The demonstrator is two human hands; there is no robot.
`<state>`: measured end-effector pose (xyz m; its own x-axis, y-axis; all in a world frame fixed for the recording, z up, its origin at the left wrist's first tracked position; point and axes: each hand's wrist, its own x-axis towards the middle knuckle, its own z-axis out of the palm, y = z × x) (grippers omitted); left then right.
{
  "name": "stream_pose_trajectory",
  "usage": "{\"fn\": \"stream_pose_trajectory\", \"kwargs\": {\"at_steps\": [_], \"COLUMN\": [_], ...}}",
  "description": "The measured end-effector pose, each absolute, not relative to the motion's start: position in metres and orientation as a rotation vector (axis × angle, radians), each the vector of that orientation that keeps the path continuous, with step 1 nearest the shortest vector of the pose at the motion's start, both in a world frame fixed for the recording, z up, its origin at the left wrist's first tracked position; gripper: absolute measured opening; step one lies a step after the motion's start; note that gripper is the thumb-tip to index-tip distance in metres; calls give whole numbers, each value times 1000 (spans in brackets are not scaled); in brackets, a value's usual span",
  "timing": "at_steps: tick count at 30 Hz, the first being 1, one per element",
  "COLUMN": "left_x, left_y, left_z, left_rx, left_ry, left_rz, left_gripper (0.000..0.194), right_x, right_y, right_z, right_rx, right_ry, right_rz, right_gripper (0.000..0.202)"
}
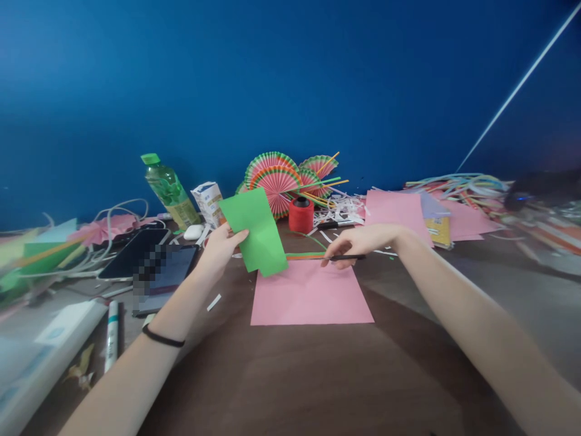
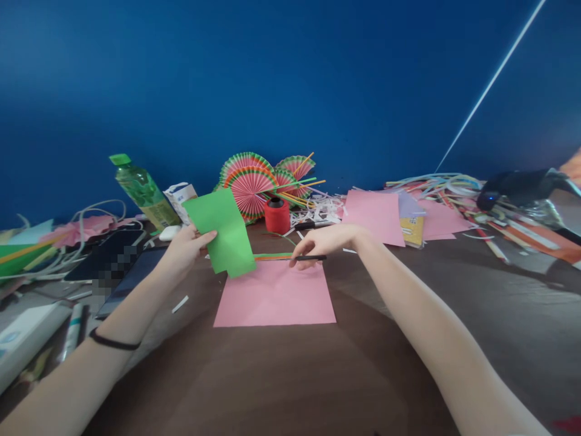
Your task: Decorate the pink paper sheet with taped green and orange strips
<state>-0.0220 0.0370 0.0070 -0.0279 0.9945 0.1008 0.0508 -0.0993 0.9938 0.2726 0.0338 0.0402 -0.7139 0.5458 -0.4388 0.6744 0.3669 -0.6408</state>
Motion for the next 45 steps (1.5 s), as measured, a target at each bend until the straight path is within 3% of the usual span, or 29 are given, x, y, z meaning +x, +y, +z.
{"fn": "stream_pose_trajectory", "kwargs": {"at_steps": [45], "left_x": [-6], "left_y": [25], "left_z": [8], "left_rx": [1230], "left_ry": [1168], "left_rz": [1151], "left_gripper": [36], "right_x": [253], "right_y": [28], "right_z": [32], "right_rx": [949], "right_ry": [2480], "right_rz": [-1225], "right_gripper": [56]}}
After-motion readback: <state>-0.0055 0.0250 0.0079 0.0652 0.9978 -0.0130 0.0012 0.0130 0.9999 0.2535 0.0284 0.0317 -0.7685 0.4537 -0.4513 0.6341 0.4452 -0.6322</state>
